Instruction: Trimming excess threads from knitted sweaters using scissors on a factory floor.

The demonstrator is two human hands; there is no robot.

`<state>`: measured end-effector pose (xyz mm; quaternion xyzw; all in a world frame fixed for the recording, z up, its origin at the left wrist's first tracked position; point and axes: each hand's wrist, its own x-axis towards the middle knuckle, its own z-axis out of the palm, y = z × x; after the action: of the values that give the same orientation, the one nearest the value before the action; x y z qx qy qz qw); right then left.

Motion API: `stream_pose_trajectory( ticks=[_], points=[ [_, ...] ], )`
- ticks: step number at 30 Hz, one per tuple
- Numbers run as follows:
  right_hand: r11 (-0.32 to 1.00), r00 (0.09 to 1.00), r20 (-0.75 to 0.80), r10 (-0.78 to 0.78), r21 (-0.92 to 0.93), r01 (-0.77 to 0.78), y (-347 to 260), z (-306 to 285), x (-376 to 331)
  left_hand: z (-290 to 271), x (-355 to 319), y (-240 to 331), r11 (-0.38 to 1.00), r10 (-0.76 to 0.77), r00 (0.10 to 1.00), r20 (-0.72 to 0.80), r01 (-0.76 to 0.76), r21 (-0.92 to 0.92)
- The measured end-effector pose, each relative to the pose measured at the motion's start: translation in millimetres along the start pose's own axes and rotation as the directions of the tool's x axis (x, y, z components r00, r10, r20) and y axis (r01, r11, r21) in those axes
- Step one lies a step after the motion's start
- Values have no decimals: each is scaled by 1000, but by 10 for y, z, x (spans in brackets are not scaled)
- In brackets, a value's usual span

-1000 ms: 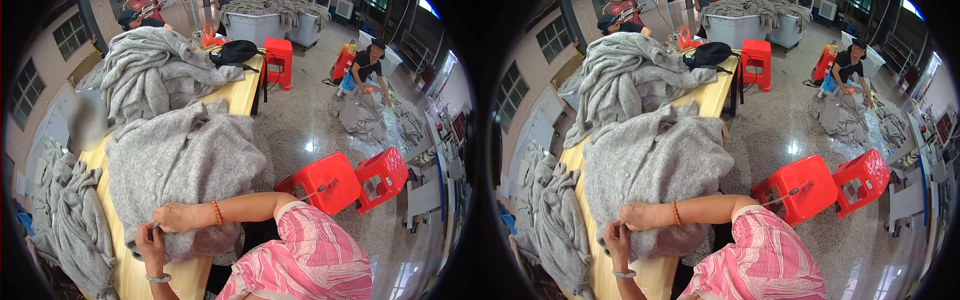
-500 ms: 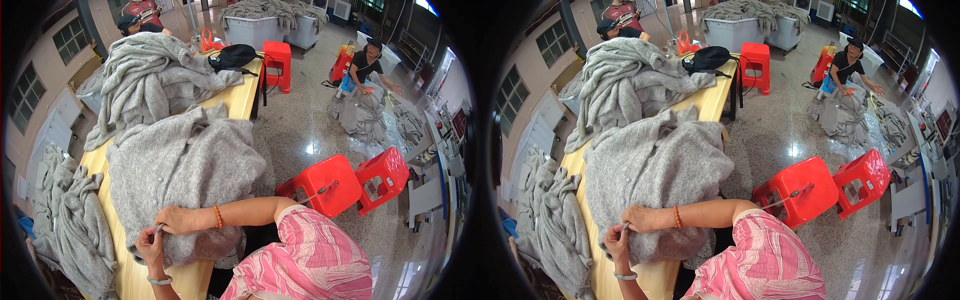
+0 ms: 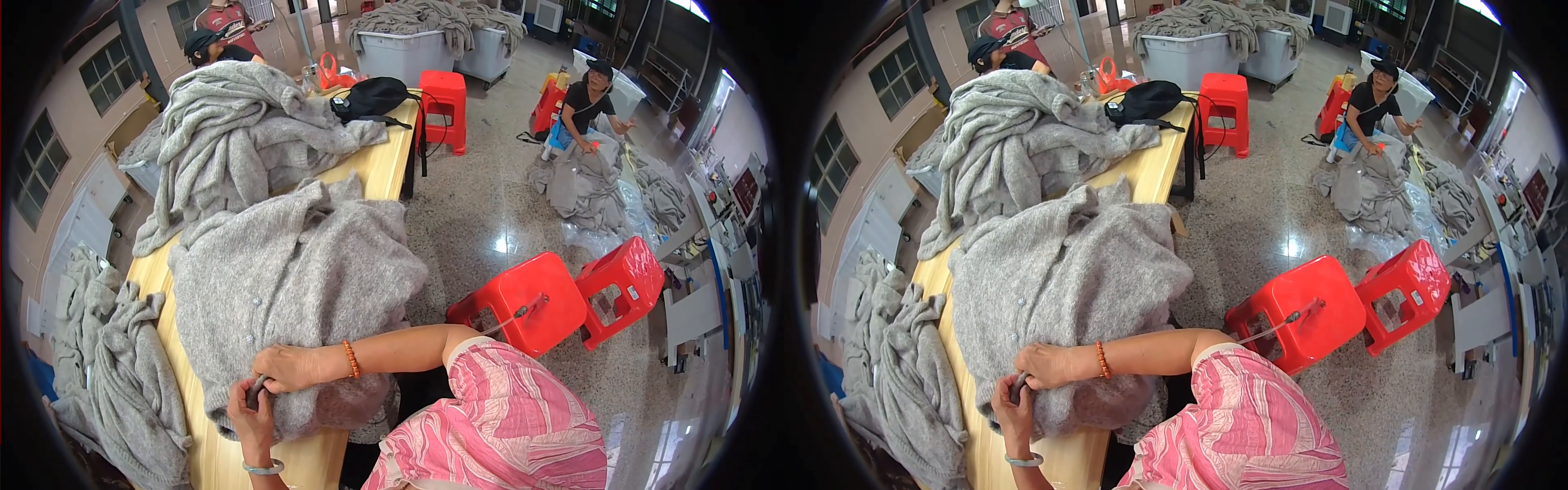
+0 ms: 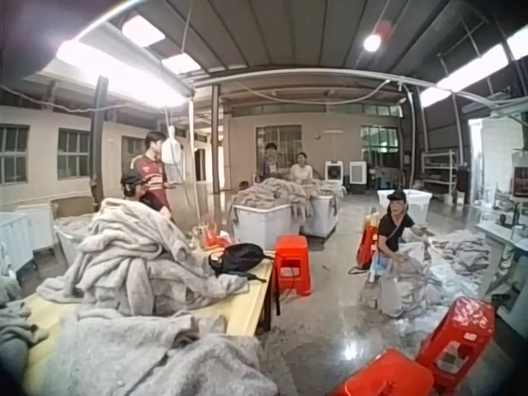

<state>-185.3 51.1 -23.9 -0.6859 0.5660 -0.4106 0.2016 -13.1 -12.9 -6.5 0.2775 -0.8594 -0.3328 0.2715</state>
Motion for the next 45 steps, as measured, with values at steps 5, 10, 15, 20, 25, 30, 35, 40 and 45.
stream_pose_trajectory(
  ticks=[5, 10, 15, 20, 25, 30, 35, 40, 45],
  points=[
    [999, 999, 21, -33, 29, 32, -6, -14, 8, 3, 6, -19, 983, -140, 990, 17, 141, -121],
    [999, 996, 81, -42, -17, 44, 29, -19, 7, 8, 28, 24, 989, -118, 993, 23, 119, -84],
    [989, 991, 123, -48, -130, 64, 10, -5, -1, 3, 53, -115, 990, -99, 994, 43, 103, -101],
    [998, 1000, 11, -11, -67, 12, 5, 27, -38, 9, 59, -146, 991, -92, 995, 47, 96, -97],
    [997, 997, -73, -23, 75, 29, 86, 135, -14, -47, -25, -94, 982, -128, 991, 25, 130, -139],
    [986, 985, -72, -160, 35, 163, 118, 68, -33, -24, -12, 31, 999, -31, 999, 31, 31, 10],
    [999, 977, 214, -12, 53, 1, -93, -250, 19, -132, -2, -62, 994, -96, 990, 99, 101, -41],
    [954, 976, 213, 39, -298, 27, -180, -480, 87, -344, 53, -19, 991, -133, 991, -2, 133, 3],
    [950, 988, 151, -40, -299, 85, -124, -764, 153, -332, 62, 86, 959, 34, 978, -205, 25, 281]
  ],
)
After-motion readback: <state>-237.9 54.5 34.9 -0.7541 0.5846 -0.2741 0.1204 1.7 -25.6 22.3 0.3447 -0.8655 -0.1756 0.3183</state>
